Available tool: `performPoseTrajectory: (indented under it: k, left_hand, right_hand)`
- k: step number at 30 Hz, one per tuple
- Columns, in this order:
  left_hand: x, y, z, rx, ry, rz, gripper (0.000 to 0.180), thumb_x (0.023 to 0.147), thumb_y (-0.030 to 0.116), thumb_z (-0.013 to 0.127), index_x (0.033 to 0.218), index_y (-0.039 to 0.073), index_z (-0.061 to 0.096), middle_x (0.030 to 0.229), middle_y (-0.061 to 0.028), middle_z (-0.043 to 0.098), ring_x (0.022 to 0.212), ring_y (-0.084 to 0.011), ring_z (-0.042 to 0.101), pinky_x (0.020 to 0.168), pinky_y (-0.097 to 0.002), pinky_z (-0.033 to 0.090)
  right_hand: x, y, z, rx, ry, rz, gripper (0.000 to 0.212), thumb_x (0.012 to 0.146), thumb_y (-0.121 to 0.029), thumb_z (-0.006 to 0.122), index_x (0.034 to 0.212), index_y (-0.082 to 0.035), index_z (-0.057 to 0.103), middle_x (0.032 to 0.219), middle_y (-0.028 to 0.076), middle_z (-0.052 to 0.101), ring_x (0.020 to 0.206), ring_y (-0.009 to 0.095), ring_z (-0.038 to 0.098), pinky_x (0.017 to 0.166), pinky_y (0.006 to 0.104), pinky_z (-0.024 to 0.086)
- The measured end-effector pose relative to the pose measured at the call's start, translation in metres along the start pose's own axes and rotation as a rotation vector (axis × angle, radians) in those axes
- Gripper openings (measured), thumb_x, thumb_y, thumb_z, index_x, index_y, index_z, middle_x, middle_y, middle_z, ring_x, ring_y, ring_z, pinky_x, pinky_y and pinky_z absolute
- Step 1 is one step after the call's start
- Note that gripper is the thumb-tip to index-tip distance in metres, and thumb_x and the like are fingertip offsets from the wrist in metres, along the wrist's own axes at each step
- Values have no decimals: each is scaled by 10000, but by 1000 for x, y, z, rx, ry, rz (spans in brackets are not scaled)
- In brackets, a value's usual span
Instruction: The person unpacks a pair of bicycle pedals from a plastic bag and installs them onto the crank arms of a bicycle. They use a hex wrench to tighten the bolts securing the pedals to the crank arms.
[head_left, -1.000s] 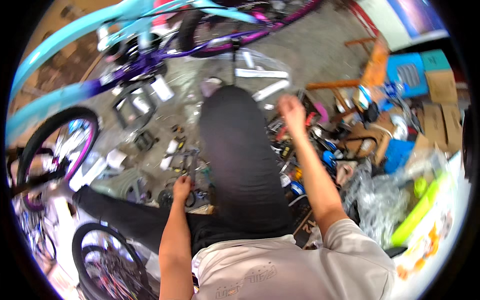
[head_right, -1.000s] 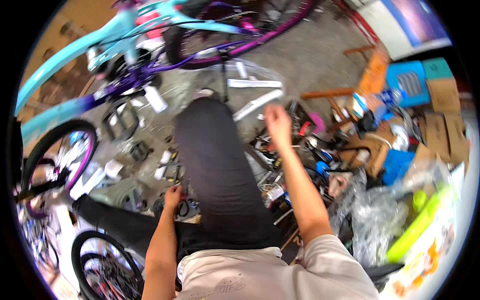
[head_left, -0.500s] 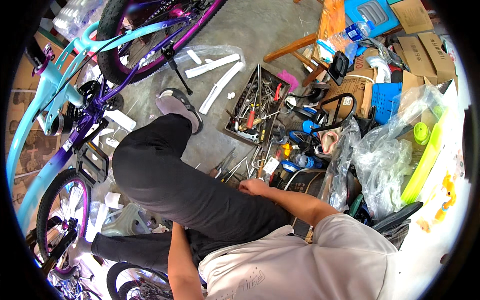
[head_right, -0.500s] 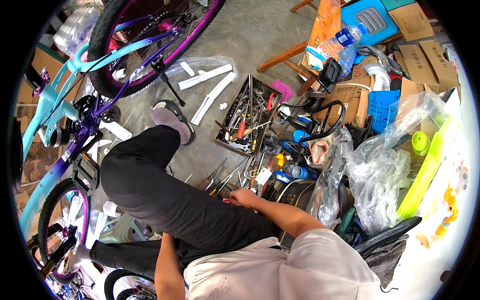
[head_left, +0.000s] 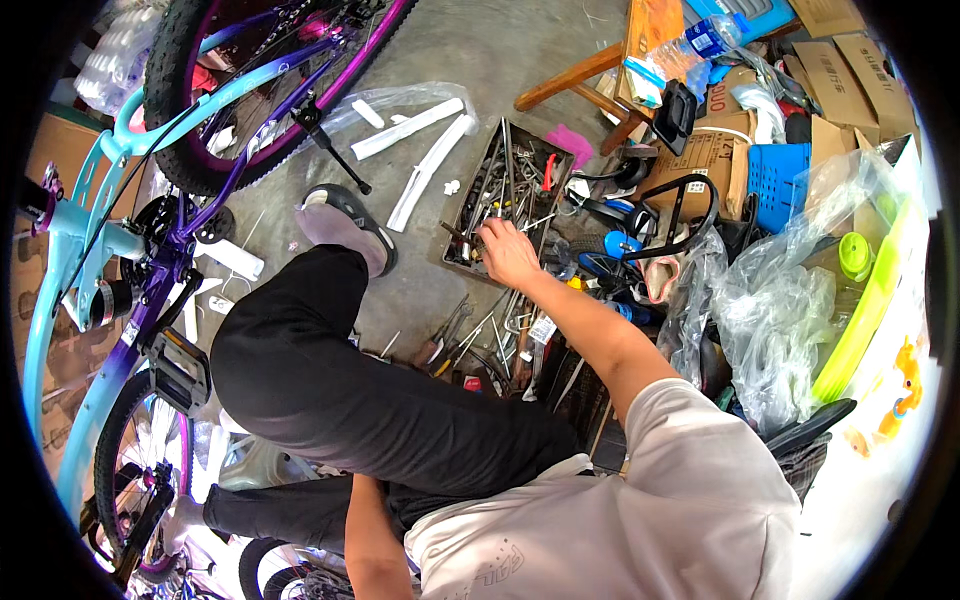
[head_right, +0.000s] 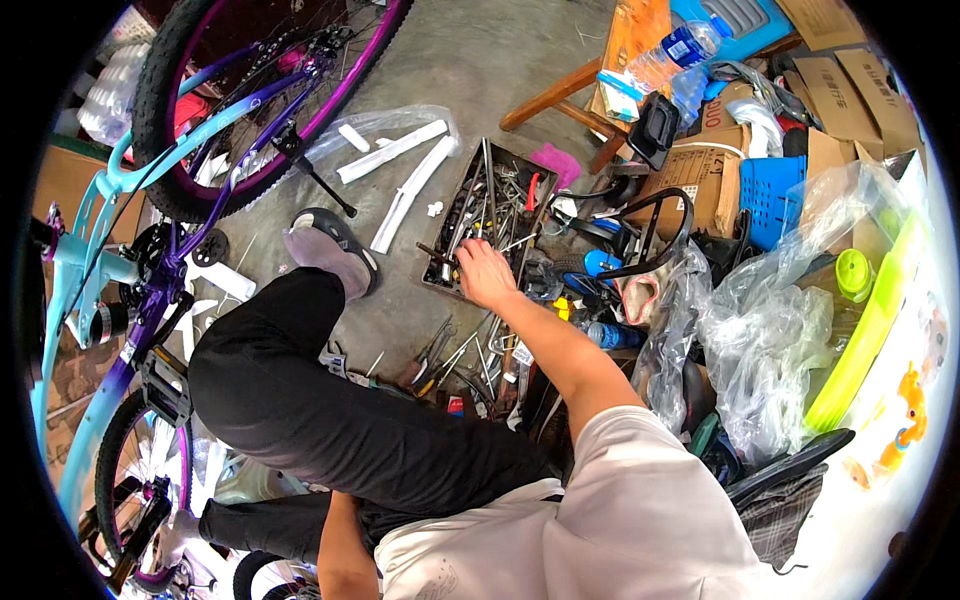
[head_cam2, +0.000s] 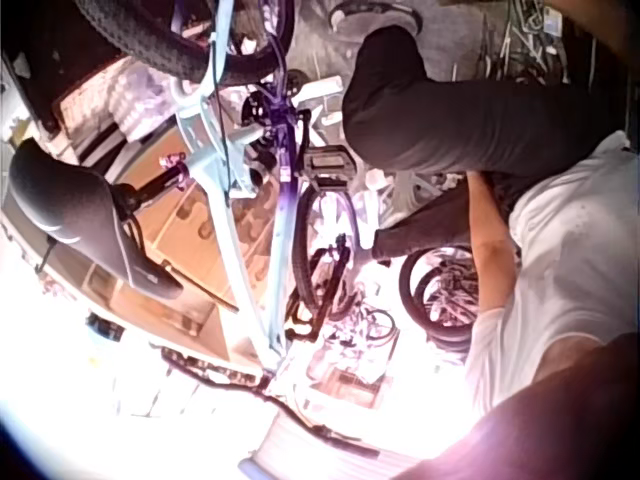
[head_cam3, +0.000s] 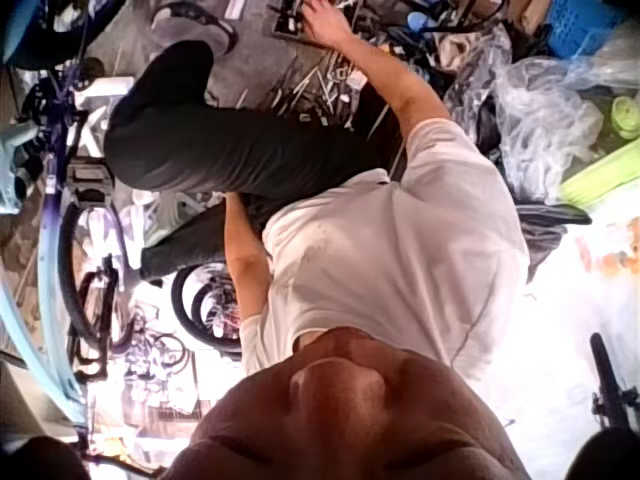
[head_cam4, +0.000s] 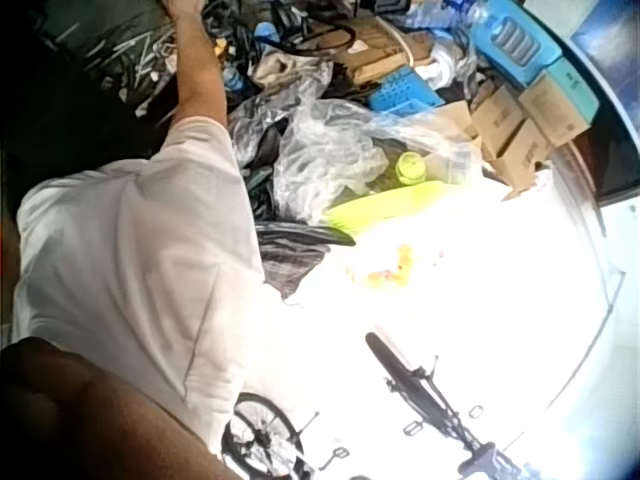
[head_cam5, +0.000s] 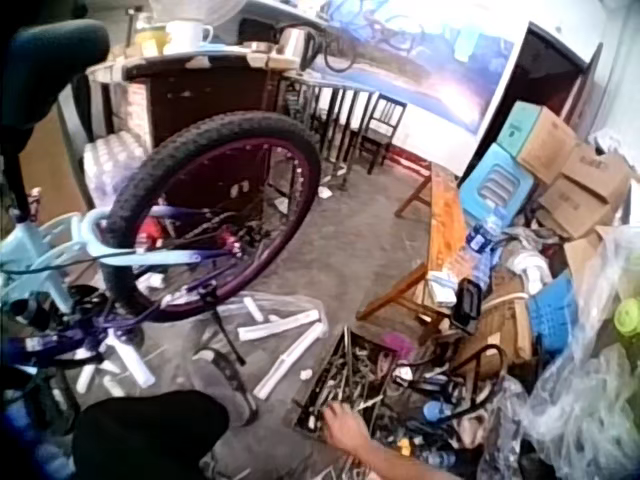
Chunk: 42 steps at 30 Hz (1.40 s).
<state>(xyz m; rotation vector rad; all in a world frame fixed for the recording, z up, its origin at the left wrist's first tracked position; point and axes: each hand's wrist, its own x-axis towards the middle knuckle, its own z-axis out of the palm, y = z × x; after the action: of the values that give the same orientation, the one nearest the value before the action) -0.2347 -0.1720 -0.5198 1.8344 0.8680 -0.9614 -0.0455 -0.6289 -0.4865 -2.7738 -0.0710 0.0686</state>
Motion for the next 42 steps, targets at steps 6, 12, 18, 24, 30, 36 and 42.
performPoseTrajectory:
  k: [6,12,18,24,30,36,42]
  left_hand:
    - [-3,-5,-6,18,12,-15,309,968,258,603,1109,-3,686,909,-128,728,804,-197,687,691,-333,525]
    - [-4,-5,-7,28,7,-14,311,968,260,602,1113,-4,685,917,-132,727,811,-204,687,696,-338,525]
    - [-2,-2,-6,24,7,-10,314,969,261,600,1116,-4,684,925,-137,726,817,-212,688,701,-343,526]
    - [-6,-3,-8,43,4,-10,317,969,262,599,1120,-4,683,932,-141,726,824,-219,688,706,-349,527]
    - [-5,1,-6,53,-6,-2,320,969,263,598,1123,-4,682,940,-145,725,830,-226,689,711,-354,527]
    - [-14,-6,-9,68,0,-6,323,969,264,596,1127,-5,681,948,-150,725,837,-233,689,717,-359,528]
    - [-21,-7,-12,86,-2,-11,326,969,265,595,1130,-5,680,956,-154,724,843,-241,690,722,-365,529]
  right_hand:
    - [39,-6,11,-211,-318,92,587,844,-118,610,1423,-117,508,1495,129,453,1230,332,543,1034,510,431]
    - [55,9,7,-532,-489,-149,318,927,-233,566,1217,-219,696,1288,33,573,1238,253,531,1018,457,387]
    - [12,45,-29,-496,-445,-180,471,880,-261,650,1344,-249,574,1462,5,469,1295,259,480,1041,453,383]
    - [-17,42,-43,-365,-387,-108,512,857,-227,673,1352,-272,549,1491,-21,444,1247,275,509,1026,460,419]
    - [-51,45,-36,-246,-256,-15,564,809,-168,731,1335,-266,552,1502,-19,413,1187,283,525,975,461,453]
    - [-60,60,-50,-1,-114,-7,411,841,-233,746,1231,-212,620,1413,78,501,1196,357,553,973,481,477]
    - [-52,50,-43,136,-35,109,410,867,-314,743,1219,-146,617,1393,128,494,1212,383,543,1012,481,462]
